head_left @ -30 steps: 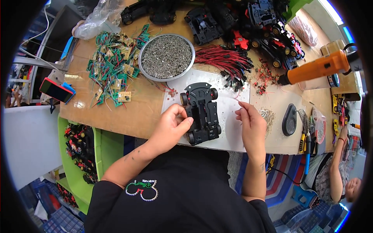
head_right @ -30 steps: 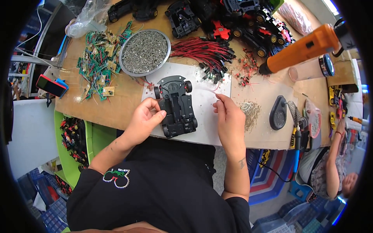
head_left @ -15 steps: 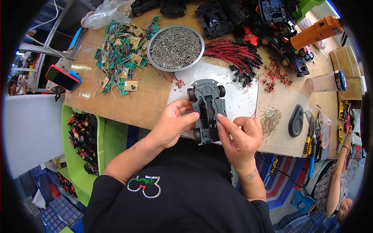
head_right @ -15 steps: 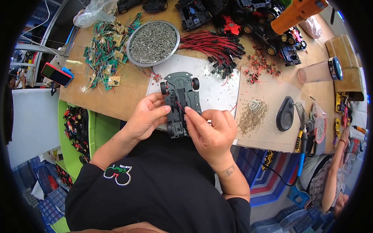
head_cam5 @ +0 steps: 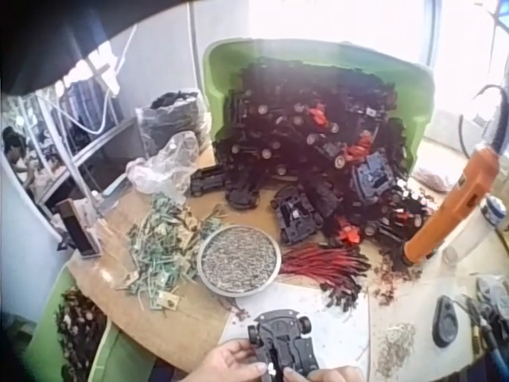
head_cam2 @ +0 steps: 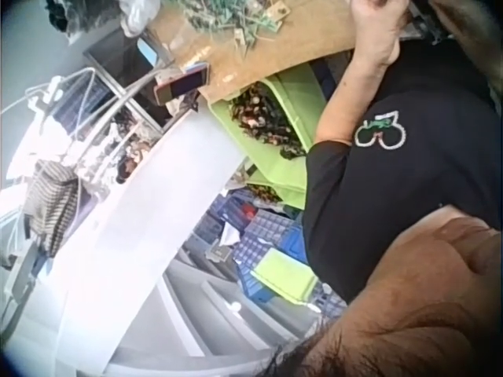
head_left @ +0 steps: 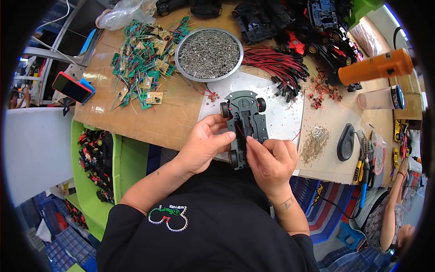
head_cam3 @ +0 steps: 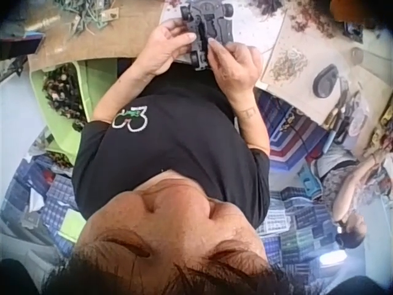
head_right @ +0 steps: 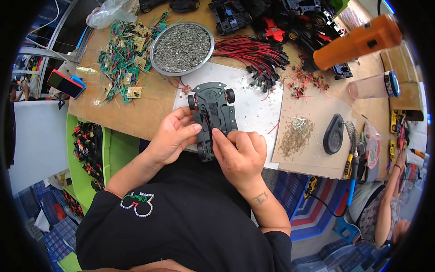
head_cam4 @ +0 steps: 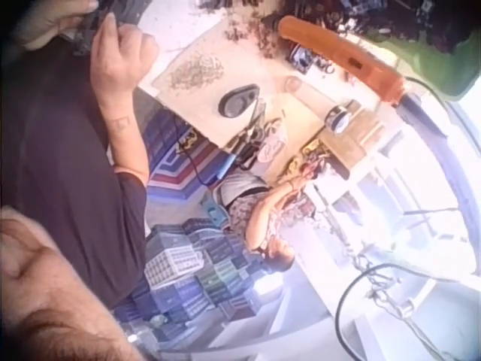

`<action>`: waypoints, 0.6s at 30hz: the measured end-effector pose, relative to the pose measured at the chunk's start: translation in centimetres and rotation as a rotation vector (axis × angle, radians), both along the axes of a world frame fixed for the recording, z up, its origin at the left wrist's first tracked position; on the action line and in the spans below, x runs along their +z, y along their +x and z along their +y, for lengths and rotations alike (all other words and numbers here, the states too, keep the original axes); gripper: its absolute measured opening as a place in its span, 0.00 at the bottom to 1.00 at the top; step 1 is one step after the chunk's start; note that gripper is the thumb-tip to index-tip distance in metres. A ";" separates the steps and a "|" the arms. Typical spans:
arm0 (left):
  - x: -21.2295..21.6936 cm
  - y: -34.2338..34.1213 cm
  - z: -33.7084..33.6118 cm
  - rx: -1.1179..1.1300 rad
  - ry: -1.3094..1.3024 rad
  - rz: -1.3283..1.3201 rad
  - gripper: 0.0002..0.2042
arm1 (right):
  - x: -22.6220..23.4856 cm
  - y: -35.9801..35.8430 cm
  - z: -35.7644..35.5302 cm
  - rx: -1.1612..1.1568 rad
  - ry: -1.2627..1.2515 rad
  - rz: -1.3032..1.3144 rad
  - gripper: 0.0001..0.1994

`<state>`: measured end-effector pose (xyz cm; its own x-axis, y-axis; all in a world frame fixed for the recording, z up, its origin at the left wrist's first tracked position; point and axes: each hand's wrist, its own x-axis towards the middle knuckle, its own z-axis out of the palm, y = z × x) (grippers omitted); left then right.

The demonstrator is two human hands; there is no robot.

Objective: The person assembles an electronic toy car by soldering internal wires and a circuit board, then securing plastic toy parts to the toy car chassis with screws using an electric screwdriver.

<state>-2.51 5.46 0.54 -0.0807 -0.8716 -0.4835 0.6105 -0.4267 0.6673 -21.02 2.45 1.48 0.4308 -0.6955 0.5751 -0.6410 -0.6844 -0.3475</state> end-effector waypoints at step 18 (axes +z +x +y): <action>-0.3 -0.3 -0.3 0.019 -0.046 -0.042 0.23 | 0.4 0.3 -0.2 -0.006 -0.003 0.042 0.16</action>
<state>-2.85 5.13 0.24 -0.0443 -0.8944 -0.4451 0.5890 -0.3832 0.7115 -20.73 2.23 1.89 0.4508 -0.6961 0.5587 -0.6590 -0.6818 -0.3177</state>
